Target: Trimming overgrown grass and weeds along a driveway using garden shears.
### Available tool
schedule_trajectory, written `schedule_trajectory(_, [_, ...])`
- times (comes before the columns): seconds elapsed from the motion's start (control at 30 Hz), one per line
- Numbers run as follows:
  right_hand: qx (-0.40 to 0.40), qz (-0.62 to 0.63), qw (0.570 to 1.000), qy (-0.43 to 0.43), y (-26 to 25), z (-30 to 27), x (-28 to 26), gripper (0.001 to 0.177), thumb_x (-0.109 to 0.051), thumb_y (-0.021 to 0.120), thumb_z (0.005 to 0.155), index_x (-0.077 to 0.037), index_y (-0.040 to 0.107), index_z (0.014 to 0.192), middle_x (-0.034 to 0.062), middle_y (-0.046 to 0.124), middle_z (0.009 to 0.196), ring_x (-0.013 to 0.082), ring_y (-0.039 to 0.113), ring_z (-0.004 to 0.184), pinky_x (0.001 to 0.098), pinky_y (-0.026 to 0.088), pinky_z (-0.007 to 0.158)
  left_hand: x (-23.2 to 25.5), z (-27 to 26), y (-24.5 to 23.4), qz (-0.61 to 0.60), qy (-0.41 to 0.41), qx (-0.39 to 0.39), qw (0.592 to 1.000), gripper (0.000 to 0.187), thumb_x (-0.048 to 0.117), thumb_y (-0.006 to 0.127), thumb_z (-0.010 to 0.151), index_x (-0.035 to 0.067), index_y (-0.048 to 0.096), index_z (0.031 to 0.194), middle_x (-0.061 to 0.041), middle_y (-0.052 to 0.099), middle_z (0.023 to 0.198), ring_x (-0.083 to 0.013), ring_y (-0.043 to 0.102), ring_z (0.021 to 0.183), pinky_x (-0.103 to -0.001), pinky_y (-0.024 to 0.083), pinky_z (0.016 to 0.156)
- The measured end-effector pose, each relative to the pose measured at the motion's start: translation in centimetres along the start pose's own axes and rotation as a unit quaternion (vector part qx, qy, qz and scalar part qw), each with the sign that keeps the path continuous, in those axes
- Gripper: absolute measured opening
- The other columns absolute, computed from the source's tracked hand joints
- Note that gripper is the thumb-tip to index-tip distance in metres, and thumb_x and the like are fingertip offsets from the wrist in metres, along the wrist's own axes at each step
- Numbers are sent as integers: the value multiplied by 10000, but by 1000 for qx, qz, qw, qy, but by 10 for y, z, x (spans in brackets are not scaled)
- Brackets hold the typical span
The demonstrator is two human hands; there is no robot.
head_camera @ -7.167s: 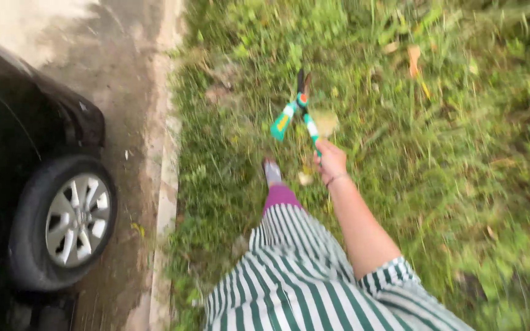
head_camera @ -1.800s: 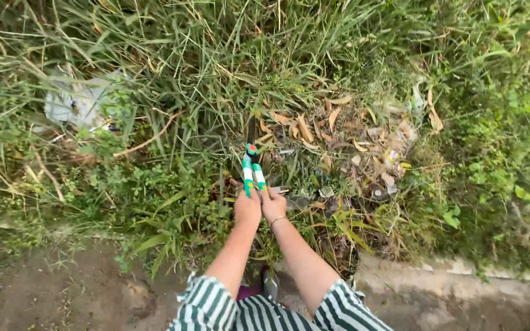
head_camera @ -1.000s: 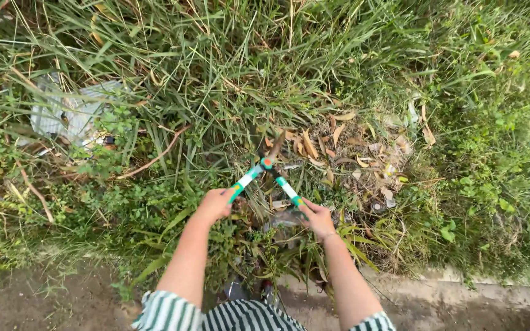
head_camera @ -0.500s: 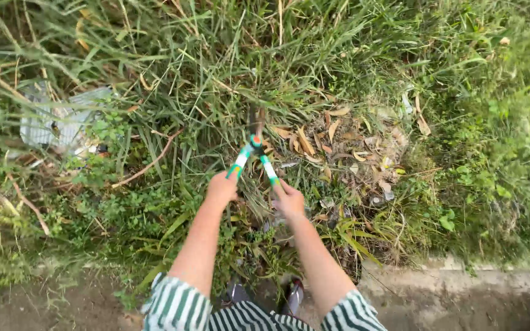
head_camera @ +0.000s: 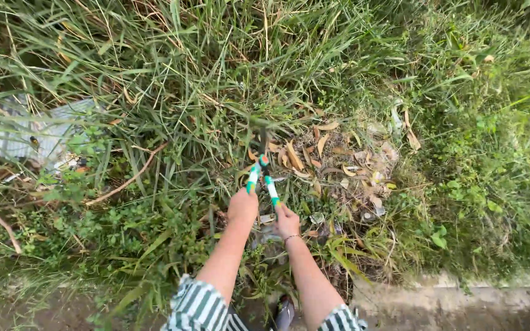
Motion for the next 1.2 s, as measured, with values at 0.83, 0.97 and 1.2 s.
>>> schedule_trajectory(0.83, [-163, -17, 986, -36, -65, 74, -2, 485, -249, 753, 916, -120, 712, 1382, 25, 651, 838, 85, 465, 525, 233, 333, 446, -60, 88, -114, -57, -7, -142, 988, 464, 441, 583, 996, 7, 748, 981, -107, 701, 729, -197, 583, 586, -395, 470, 575])
schedule_trajectory(0.97, [-43, -375, 737, -560, 49, 132, -6, 426, -195, 790, 893, -111, 747, 1308, 85, 768, 1077, 164, 693, 830, 383, 556, 784, 49, 29, -88, 136, 33, -78, 987, 280, 301, 548, 961, 93, 725, 1021, -151, 739, 816, -257, 651, 656, -460, 516, 617])
schedule_trajectory(1.2, [-74, 56, 991, -99, 62, 50, -56, 405, -280, 671, 971, -66, 688, 1315, 15, 727, 1001, 92, 600, 728, 242, 492, 603, 34, 19, -34, 184, 79, 73, 977, 437, 444, 456, 1024, 75, 690, 1033, -159, 749, 918, -372, 727, 859, -510, 558, 749])
Point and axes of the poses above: each hand's wrist, its own z-axis towards the middle knuckle, its own y-axis out of the palm, x = y × z, the point moved 2 cm from there along z, towards the middle knuckle
